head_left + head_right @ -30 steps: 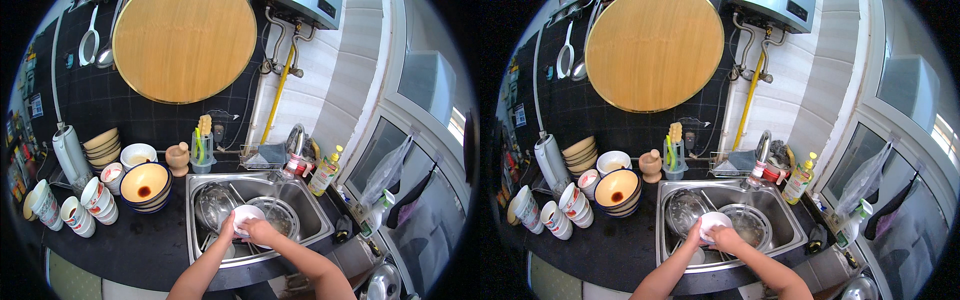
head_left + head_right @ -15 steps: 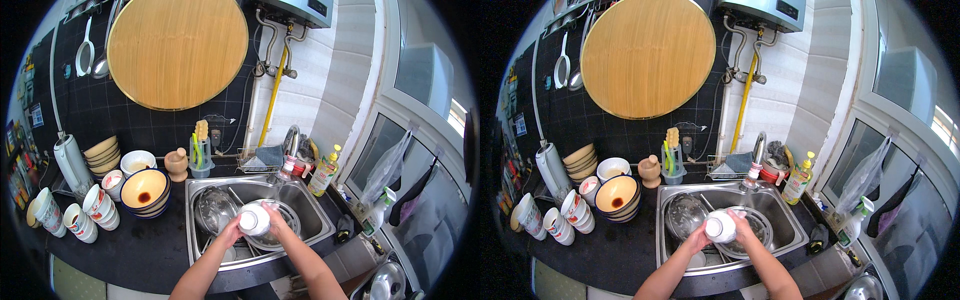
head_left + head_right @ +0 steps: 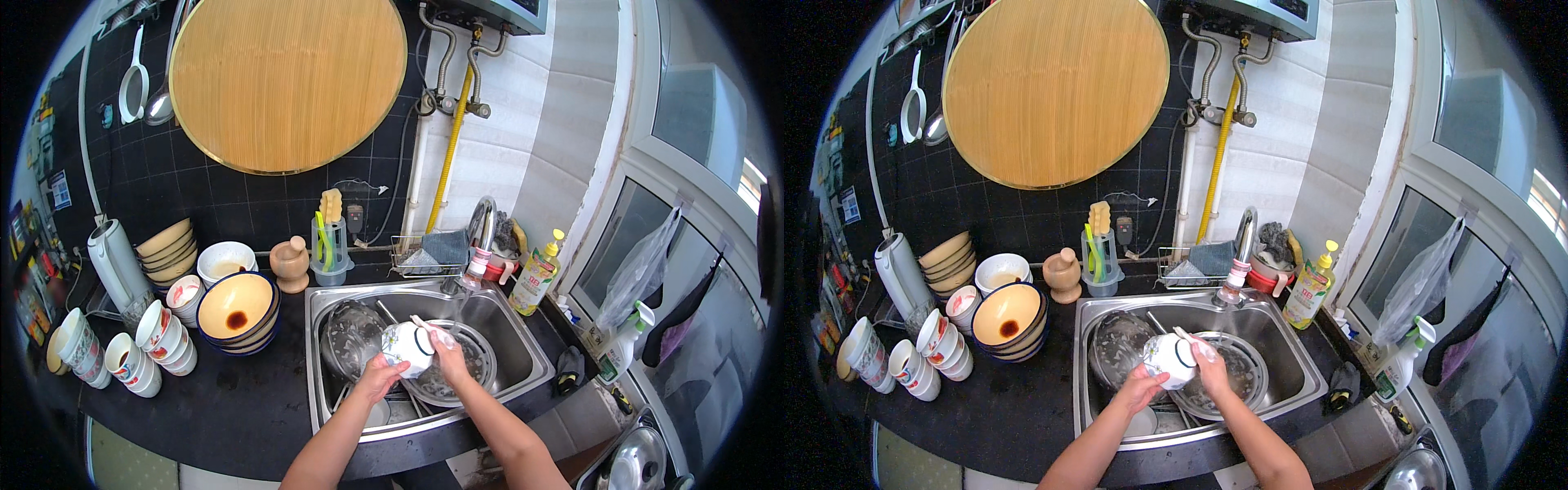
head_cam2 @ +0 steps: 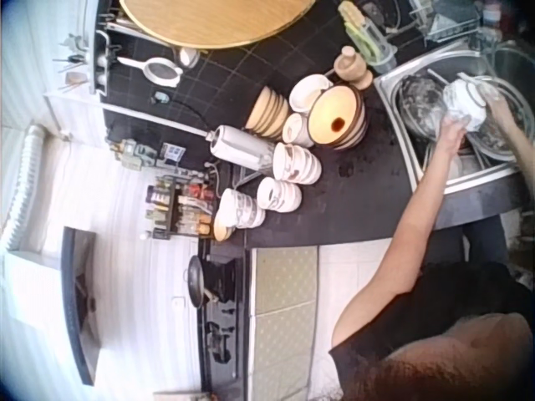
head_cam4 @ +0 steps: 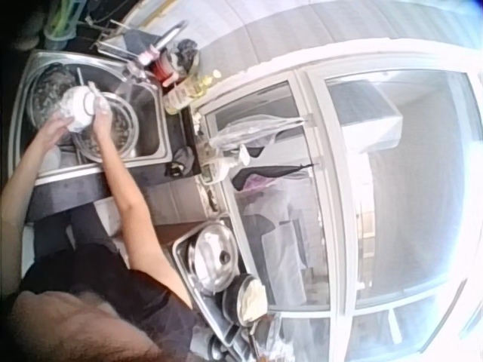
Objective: The person washes various kitchen items in a sink using a pink sponge and running water. They scrub and rinse chopsticks, a small white bowl, a metal bowl, and a metal strainer, placing each item into the sink basin after cleaning.
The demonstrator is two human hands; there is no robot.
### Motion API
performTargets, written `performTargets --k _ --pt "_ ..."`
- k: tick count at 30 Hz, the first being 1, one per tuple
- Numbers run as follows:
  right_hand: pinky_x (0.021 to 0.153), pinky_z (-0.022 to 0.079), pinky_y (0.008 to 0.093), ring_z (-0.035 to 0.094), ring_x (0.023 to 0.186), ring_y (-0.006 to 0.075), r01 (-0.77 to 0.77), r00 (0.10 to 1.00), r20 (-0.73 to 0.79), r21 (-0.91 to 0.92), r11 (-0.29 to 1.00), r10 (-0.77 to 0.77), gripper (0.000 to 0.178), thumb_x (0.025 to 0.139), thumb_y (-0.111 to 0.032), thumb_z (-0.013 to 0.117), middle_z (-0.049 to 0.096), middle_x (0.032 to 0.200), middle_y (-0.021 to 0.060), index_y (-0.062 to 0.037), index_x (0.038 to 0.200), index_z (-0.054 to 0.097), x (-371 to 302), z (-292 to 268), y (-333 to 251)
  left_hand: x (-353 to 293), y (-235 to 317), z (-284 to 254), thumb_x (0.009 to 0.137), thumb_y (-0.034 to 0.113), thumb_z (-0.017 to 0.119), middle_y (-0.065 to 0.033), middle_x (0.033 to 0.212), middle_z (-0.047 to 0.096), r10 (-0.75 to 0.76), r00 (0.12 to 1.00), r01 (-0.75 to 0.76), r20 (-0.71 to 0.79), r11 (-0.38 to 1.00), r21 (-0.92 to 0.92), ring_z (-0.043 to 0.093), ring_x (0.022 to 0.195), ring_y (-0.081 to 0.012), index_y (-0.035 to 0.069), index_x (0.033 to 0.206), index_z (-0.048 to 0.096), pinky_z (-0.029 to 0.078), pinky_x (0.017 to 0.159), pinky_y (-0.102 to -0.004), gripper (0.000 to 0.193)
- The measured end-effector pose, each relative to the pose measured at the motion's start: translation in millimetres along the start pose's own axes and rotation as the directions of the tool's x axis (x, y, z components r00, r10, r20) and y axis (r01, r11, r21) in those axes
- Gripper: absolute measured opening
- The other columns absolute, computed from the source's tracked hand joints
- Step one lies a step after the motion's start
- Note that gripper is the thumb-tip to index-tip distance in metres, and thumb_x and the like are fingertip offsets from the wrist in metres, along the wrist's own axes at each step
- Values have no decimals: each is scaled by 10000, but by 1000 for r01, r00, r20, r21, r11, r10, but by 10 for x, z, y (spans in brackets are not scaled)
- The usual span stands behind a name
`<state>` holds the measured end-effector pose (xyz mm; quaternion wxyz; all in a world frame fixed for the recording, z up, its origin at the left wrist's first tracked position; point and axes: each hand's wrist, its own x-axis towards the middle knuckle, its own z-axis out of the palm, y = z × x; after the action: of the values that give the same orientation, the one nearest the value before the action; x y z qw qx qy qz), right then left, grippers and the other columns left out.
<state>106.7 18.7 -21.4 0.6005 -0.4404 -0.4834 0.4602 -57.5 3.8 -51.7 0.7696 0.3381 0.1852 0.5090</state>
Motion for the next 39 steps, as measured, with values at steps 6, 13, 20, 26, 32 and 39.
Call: performTargets --k 6,13,20,26,32,39 --pt "996 289 326 403 1191 244 518 849 374 -446 730 -373 305 840 -124 555 507 1209 125 -30 1130 552 -258 -21 -137 -13 -23 25 754 -25 617 -53 1043 591 45 998 -43 -48 998 42 574 949 -171 52 1105 520 467 812 -315 372" --pt "986 302 435 420 1157 314 794 604 730 -517 319 -319 274 818 -177 553 528 1187 55 -126 1087 577 -267 321 -425 76 -212 -106 735 -44 591 -19 951 608 180 975 -126 -131 931 343 573 848 -127 65 1017 575 462 749 -280 303" --pt "765 466 295 598 866 176 101 931 352 -506 857 99 327 901 -271 427 643 878 90 -14 1018 591 433 123 -197 -54 -34 72 740 23 650 -34 1006 599 -111 992 89 61 954 287 565 918 -142 32 1066 538 436 811 -278 345" --pt "629 457 260 575 726 134 -97 995 -29 25 995 98 407 898 -356 451 620 825 70 14 996 592 243 -178 442 -12 -47 78 766 3 611 -69 1087 568 -12 998 12 65 1000 1 544 1010 -187 26 1134 489 430 869 -320 388" --pt "789 388 242 479 917 105 -112 994 -8 -57 992 112 476 905 -330 460 544 1047 48 -3 1251 431 -462 354 34 27 -15 -26 775 -3 601 -78 1074 574 148 978 -159 -149 985 -62 551 999 -192 33 1104 504 437 867 -331 344" --pt "931 347 289 477 1116 255 419 906 193 -521 744 -376 403 908 -294 439 512 1180 167 -8 1190 480 -276 337 -25 -8 15 -10 778 -11 588 -68 1090 563 106 982 -104 -157 994 21 547 1001 -190 50 1162 465 439 860 -326 408"
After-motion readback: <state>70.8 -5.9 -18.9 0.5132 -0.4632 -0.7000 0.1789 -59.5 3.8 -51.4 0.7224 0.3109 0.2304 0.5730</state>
